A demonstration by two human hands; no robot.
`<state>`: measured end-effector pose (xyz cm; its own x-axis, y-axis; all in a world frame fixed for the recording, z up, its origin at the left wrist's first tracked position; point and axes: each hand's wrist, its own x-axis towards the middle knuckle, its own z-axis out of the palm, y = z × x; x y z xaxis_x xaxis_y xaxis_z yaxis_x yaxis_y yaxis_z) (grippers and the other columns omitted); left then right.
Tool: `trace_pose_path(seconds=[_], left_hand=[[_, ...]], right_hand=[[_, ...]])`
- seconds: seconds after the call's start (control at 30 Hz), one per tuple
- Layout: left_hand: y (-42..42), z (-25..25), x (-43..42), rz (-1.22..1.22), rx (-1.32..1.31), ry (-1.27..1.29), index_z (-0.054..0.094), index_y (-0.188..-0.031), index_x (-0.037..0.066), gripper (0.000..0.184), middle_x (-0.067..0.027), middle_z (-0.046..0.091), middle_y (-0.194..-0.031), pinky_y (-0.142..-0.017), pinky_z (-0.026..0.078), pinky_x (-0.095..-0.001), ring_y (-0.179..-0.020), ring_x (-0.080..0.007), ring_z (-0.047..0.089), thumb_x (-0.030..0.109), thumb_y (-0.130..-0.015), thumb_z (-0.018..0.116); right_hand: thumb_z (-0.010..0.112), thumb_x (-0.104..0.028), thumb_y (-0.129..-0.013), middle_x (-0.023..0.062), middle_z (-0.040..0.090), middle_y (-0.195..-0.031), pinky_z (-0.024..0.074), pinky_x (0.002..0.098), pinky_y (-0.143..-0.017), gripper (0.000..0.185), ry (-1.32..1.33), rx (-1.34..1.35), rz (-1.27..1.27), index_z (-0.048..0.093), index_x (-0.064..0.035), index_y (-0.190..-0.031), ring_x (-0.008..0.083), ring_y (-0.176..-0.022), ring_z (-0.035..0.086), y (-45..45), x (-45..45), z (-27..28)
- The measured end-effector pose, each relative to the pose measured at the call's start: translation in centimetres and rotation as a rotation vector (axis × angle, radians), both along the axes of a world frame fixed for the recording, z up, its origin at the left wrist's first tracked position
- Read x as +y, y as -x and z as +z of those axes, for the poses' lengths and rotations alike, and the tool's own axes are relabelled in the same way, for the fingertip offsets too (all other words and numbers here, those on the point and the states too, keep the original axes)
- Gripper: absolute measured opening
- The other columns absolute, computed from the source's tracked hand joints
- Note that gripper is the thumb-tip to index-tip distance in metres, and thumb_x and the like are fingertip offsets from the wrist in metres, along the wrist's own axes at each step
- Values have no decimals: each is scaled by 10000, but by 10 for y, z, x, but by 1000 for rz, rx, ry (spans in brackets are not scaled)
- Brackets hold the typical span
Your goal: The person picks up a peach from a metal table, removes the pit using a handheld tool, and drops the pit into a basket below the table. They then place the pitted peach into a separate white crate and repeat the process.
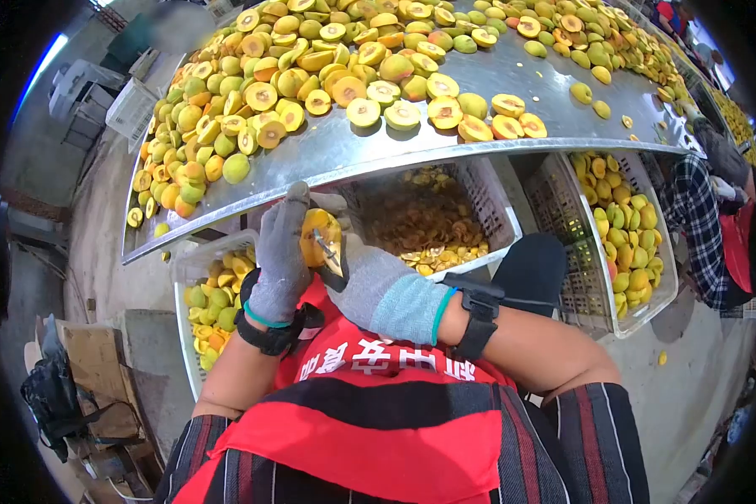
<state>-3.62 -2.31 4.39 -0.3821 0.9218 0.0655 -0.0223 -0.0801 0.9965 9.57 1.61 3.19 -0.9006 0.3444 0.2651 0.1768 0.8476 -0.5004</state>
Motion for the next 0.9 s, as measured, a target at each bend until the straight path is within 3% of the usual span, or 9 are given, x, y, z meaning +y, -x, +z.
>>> trace_pose_path(seconds=[0.03,0.1,0.13,0.23,0.4,0.47,0.63,0.7,0.9], left_hand=[[0,2,2,9,-308,76,601,-882,-53,361,-91,607,-745,-563,472,-233,-653,-132,581,290,-913,492],[2,-6,2,29,-25,-29,587,-923,-45,330,-91,604,-783,-585,478,-236,-676,-130,580,273,-909,499],[3,-7,3,44,262,-135,574,-965,-36,307,-91,601,-820,-608,484,-239,-698,-129,579,257,-905,505],[-5,6,-3,97,30,-177,534,-1042,-17,283,-96,579,-940,-669,493,-249,-752,-126,572,223,-891,526],[-8,-3,-3,67,-43,-210,533,-1050,-21,267,-84,572,-974,-703,484,-240,-772,-116,557,196,-894,516],[-3,3,-4,58,27,-93,557,-1035,-28,271,-78,596,-913,-687,473,-225,-766,-111,559,199,-908,486],[-1,-2,0,76,95,-45,580,-1019,-40,283,-84,616,-891,-698,471,-239,-798,-126,579,197,-910,469],[5,-8,1,-19,-26,-53,592,-1008,-38,276,-84,625,-870,-705,467,-234,-808,-128,585,184,-902,466],[17,-4,7,-72,449,67,603,-1001,-25,269,-78,626,-823,-690,454,-222,-779,-102,574,189,-893,482]], right_hand=[[498,-166,-827,161,532,-812,473,356,-568,170,-3,-2,3,540,-62,-954,258,-649,553,0,1,7],[499,-218,-843,90,538,-640,446,298,-462,194,1152,-96,-131,536,-41,-915,177,-494,535,-2,2,27],[499,-218,-843,90,538,-640,446,298,-462,194,1150,-95,-128,536,-41,-915,177,-494,535,-1,5,26],[512,-266,-847,55,524,-550,422,266,-409,251,1521,-53,-95,527,-15,-851,151,-441,529,-4,12,28],[517,-259,-843,122,552,-644,471,329,-487,254,1247,-97,-89,528,-12,-900,224,-524,574,5,5,21],[492,-214,-850,210,563,-652,486,416,-586,240,345,275,-148,510,12,-928,360,-639,599,12,-5,-14],[518,-186,-816,244,580,-803,482,423,-680,232,452,61,-102,518,12,-937,392,-769,586,7,2,6],[529,-232,-825,210,534,-903,464,418,-690,254,1237,-231,-100,546,-26,-971,333,-814,557,5,7,21],[535,-232,-832,118,564,-688,466,334,-544,222,461,123,-99,537,-11,-855,206,-604,587,12,4,-26]])
